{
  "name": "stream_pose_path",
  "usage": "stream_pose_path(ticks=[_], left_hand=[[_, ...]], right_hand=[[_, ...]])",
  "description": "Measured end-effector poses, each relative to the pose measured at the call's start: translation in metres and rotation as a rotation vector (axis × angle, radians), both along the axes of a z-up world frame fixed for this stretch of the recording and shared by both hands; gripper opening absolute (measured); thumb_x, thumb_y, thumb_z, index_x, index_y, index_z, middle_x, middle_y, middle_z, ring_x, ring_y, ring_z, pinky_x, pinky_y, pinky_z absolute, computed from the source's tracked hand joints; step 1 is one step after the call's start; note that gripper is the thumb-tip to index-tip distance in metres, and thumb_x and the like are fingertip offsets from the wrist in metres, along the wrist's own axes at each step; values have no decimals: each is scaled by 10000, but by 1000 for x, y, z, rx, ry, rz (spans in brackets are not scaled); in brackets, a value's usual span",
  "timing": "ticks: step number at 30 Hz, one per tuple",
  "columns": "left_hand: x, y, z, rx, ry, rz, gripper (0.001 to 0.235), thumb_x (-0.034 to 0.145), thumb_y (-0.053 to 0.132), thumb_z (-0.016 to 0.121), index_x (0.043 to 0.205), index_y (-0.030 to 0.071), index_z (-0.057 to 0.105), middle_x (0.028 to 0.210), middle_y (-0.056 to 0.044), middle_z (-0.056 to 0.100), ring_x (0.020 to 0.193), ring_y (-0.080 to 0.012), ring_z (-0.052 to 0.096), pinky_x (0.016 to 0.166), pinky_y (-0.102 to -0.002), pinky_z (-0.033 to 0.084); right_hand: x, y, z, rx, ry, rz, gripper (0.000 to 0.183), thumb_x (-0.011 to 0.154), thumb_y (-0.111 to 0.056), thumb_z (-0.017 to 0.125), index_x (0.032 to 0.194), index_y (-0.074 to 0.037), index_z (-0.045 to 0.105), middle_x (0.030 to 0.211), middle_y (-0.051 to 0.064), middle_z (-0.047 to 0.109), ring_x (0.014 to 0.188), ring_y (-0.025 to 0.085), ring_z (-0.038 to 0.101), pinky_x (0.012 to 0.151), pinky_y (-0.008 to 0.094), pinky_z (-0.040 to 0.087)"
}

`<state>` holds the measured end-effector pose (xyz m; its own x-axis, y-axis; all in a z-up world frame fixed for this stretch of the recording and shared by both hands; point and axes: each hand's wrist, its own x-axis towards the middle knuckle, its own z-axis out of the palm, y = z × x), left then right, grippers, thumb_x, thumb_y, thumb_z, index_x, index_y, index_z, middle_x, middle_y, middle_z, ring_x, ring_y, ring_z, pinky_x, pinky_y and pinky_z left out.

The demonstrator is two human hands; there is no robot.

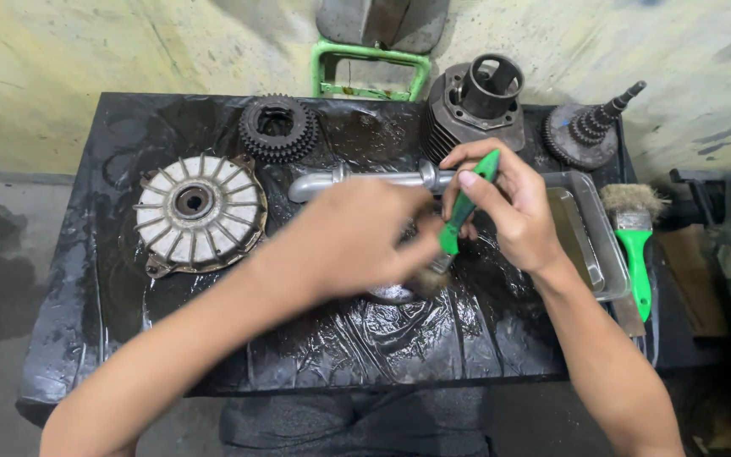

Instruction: Cleaning motorcycle engine parts with a brush and solvent

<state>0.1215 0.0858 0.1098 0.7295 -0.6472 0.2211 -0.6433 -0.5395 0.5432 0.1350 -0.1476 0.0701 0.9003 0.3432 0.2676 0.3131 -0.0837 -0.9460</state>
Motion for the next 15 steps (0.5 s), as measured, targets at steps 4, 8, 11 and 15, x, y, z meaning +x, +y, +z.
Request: stream_pose_path(ticks=[4,8,11,15], left_hand=[[38,23,-40,-43,12,56,408,973,393,567,973,31,754,701,-187,718,707,-463,765,680,-565,596],[36,33,-46,114,205,51,332,911,406,661,1014,120,794,779,-129,780,823,-421,797,769,-556,622],[22,34,-35,177,278,42,343,884,377,726,1079,112,822,843,-99,817,881,-379,810,841,-526,640],[9,35,-16,292,313,-4,587,798,405,828,1272,59,805,999,-82,831,993,-346,811,936,-516,650]], right_hand=[[12,-6,-16,39,-139,-23,262,1133,-136,549,1302,57,604,787,208,731,505,197,665,435,280,563],[5,-3,-12,92,-70,57,309,1113,-182,564,1308,53,611,767,197,737,504,187,684,433,272,581],[7,-2,-12,68,-97,54,299,1117,-170,559,1310,53,612,771,194,734,517,178,675,445,260,574],[8,-4,-12,124,-53,86,336,1103,-194,581,1300,76,611,751,203,732,497,181,681,426,265,581]])
